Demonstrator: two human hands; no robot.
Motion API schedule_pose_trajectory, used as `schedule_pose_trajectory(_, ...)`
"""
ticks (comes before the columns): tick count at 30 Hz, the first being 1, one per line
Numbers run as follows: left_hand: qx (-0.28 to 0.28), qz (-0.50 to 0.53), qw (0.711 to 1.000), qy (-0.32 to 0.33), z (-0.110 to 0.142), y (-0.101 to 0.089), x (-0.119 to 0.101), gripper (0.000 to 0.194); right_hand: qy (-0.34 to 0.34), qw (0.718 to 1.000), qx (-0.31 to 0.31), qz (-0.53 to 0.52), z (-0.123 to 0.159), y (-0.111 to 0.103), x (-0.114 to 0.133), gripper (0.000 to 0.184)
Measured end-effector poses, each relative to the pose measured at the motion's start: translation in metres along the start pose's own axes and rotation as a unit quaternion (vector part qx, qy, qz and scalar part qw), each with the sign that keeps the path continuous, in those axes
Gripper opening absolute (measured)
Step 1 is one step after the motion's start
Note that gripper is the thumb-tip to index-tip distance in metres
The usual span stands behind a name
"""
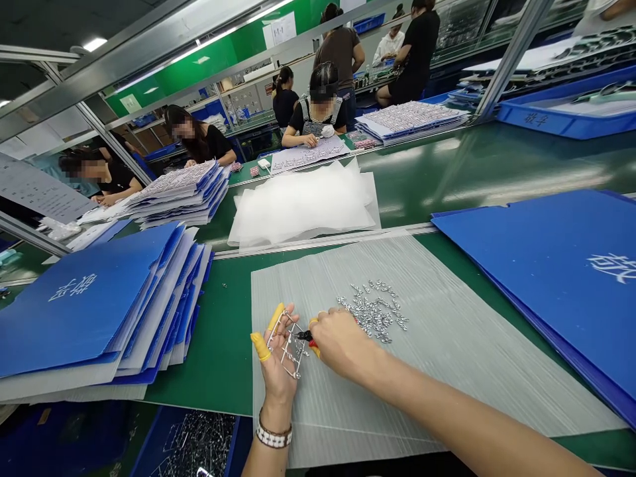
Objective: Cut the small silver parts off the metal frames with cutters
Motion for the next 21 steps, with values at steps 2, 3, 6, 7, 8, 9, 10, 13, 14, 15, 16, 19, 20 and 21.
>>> schedule_pose_trajectory(2, -0.006, 0.004, 1.000, 0.003, -0.001, -0.001, -0.002, 0.074, -0.002, 1.000, -0.003, 0.001, 0.000, -0.001, 0.000, 0.015)
schedule_pose_trajectory(3, -0.009, 0.006, 1.000, 0.006, -0.002, -0.001, -0.003, 0.074, -0.002, 1.000, -0.002, 0.003, 0.001, -0.002, 0.000, 0.015)
schedule_pose_trajectory(6, -0.016, 0.008, 1.000, 0.018, -0.004, -0.002, -0.006, 0.074, -0.005, 1.000, -0.003, 0.003, 0.005, -0.007, 0.004, 0.014)
schedule_pose_trajectory(7, -0.021, 0.007, 1.000, 0.022, -0.005, -0.002, -0.007, 0.075, -0.009, 1.000, -0.005, 0.002, 0.006, -0.008, 0.007, 0.015)
schedule_pose_trajectory(8, -0.026, 0.006, 0.999, 0.025, -0.006, -0.002, -0.007, 0.076, -0.014, 1.000, -0.007, 0.000, 0.007, -0.008, 0.010, 0.016)
schedule_pose_trajectory(9, -0.030, 0.005, 0.999, 0.028, -0.006, -0.003, -0.007, 0.077, -0.019, 1.000, -0.008, -0.002, 0.008, -0.008, 0.012, 0.017)
schedule_pose_trajectory(10, -0.034, 0.004, 0.999, 0.030, -0.007, -0.003, -0.006, 0.077, -0.021, 1.000, -0.010, -0.004, 0.008, -0.007, 0.015, 0.017)
schedule_pose_trajectory(13, -0.040, -0.001, 0.998, 0.040, -0.008, -0.005, -0.004, 0.075, -0.022, 1.000, -0.012, -0.007, 0.008, -0.004, 0.021, 0.017)
schedule_pose_trajectory(14, -0.042, -0.006, 0.998, 0.044, -0.008, -0.005, -0.003, 0.073, -0.022, 1.000, -0.011, -0.007, 0.007, -0.004, 0.022, 0.016)
schedule_pose_trajectory(15, -0.043, -0.012, 0.998, 0.050, -0.008, -0.006, -0.002, 0.072, -0.022, 1.000, -0.010, -0.007, 0.007, -0.004, 0.022, 0.016)
schedule_pose_trajectory(16, -0.045, -0.018, 0.997, 0.055, -0.008, -0.007, -0.002, 0.070, -0.022, 1.000, -0.008, -0.006, 0.006, -0.004, 0.022, 0.016)
schedule_pose_trajectory(19, -0.041, -0.029, 0.997, 0.064, -0.008, -0.010, 0.000, 0.069, -0.023, 1.000, -0.007, -0.005, 0.005, -0.004, 0.022, 0.017)
schedule_pose_trajectory(20, -0.039, -0.031, 0.997, 0.066, -0.008, -0.010, 0.001, 0.070, -0.023, 1.000, -0.008, -0.006, 0.004, -0.003, 0.022, 0.018)
schedule_pose_trajectory(21, -0.038, -0.032, 0.996, 0.068, -0.008, -0.010, 0.001, 0.070, -0.023, 1.000, -0.009, -0.007, 0.004, -0.003, 0.022, 0.018)
Point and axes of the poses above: each hand's wrist, its own z-axis away from the middle knuckle, its own y-axis out of the palm, x = y × z, the point moved 3 cm from there along -z, towards the middle knuckle, and after that the axes turned 2 degrees about z, right-handed, at the moved point
